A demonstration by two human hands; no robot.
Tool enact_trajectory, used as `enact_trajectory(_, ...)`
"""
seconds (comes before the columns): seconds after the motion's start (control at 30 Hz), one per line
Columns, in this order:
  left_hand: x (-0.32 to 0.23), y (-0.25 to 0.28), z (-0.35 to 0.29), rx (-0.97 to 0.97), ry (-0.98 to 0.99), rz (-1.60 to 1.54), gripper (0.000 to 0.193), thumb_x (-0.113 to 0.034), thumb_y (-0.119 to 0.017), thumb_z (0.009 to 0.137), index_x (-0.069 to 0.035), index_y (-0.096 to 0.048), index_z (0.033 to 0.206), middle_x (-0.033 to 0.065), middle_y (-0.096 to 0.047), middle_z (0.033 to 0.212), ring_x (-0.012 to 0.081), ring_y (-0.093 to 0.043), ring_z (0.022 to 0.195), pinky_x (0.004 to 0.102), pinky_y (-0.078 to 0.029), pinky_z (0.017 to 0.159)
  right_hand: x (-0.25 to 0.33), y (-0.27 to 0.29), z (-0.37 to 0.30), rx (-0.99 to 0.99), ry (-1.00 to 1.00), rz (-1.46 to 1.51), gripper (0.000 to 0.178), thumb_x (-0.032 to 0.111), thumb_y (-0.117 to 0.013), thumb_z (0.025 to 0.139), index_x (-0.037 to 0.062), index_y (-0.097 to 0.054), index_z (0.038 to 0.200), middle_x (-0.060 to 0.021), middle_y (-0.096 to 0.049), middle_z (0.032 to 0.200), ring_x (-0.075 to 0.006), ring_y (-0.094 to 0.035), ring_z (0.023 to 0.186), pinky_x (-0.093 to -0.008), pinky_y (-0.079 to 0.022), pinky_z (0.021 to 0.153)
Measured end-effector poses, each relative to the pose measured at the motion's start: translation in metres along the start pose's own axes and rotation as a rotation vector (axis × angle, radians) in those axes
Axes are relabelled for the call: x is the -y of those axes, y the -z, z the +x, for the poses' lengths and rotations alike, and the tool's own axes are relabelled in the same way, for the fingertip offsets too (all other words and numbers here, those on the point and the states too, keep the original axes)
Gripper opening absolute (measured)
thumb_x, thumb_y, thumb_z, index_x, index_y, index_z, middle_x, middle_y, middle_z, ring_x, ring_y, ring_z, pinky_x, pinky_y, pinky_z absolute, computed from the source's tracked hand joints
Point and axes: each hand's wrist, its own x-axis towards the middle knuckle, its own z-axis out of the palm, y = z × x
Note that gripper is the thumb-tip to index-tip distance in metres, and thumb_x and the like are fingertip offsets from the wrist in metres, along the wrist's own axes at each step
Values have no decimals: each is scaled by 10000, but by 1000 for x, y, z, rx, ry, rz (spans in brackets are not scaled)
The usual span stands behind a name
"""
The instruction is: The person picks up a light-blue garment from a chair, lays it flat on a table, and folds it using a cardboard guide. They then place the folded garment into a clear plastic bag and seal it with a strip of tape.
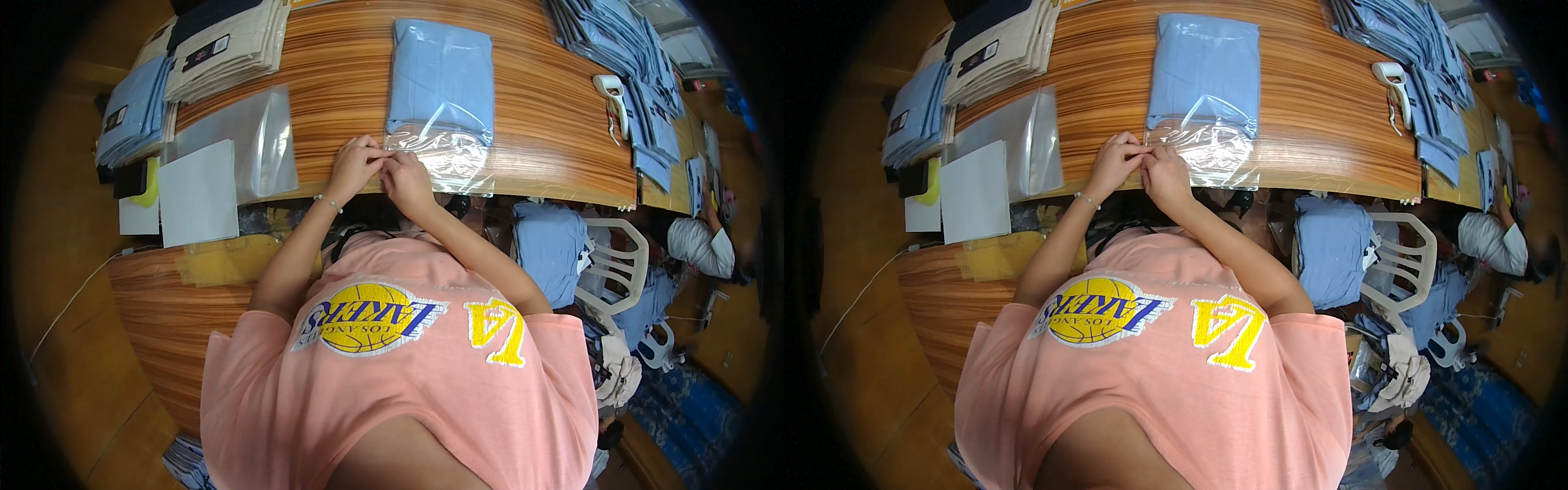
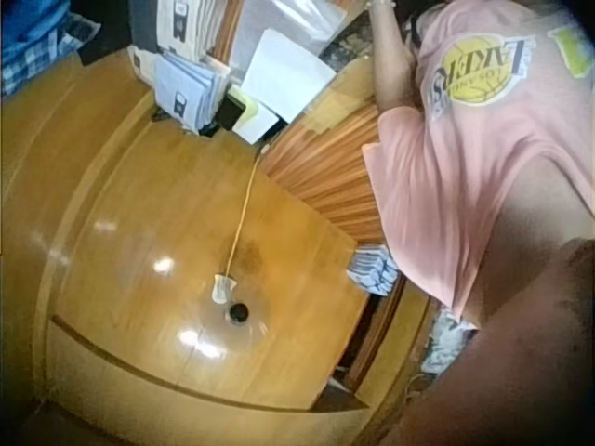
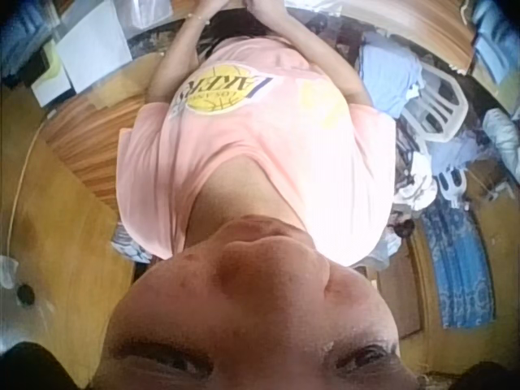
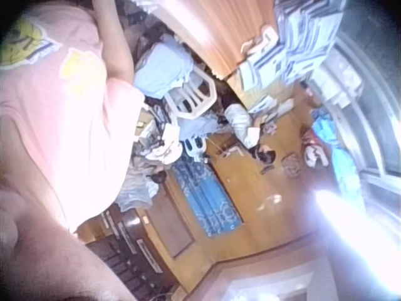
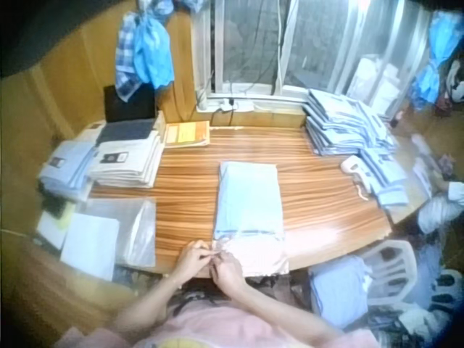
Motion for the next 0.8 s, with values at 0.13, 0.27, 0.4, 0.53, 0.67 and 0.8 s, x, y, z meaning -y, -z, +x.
enact_trajectory(0.13,-3,-2,-2,-39,-30,6,187,-113,-628,728,-165,-700,893,40,-552,819,236,-509,830,342,-407,750,1,19,-5,49,144,62,78,47,-610,692,36,-579,763,-113,-509,813,-309,-472,807,-386,-397,718)
enact_trajectory(0.27,-8,-2,-4,-40,-48,-11,169,-99,-617,742,-151,-699,881,48,-535,846,237,-501,859,339,-394,766,-33,62,-79,-98,-76,53,73,62,-633,693,41,-585,744,-117,-510,830,-297,-466,860,-371,-370,755)
enact_trajectory(0.4,-15,4,-6,-44,-67,-122,160,-70,-595,762,-95,-687,890,101,-507,976,247,-485,918,329,-376,860,-138,105,-334,25,-639,-543,178,159,-603,719,21,-604,832,-188,-527,895,-364,-502,882,-427,-411,741)
enact_trajectory(0.53,-11,17,-3,-186,-120,-150,125,-43,-564,779,-66,-664,850,128,-484,1171,275,-481,1014,328,-376,905,-125,130,-363,-229,-842,-454,288,35,-588,708,8,-571,995,-182,-524,891,-361,-510,884,-414,-433,744)
enact_trajectory(0.67,3,31,26,-83,-317,100,192,-1,-564,771,-54,-613,949,100,-494,1210,290,-460,1123,385,-378,940,-120,144,-159,-496,-410,-194,270,-1,-581,716,13,-561,984,-156,-541,893,-324,-505,845,-368,-412,758)
enact_trajectory(0.8,7,38,51,44,-577,233,155,-42,-590,761,-35,-602,915,98,-508,1198,280,-453,1137,386,-378,953,-135,149,-50,-209,132,-398,300,30,-609,695,62,-568,990,-134,-537,1083,-294,-499,1023,-426,-390,870)
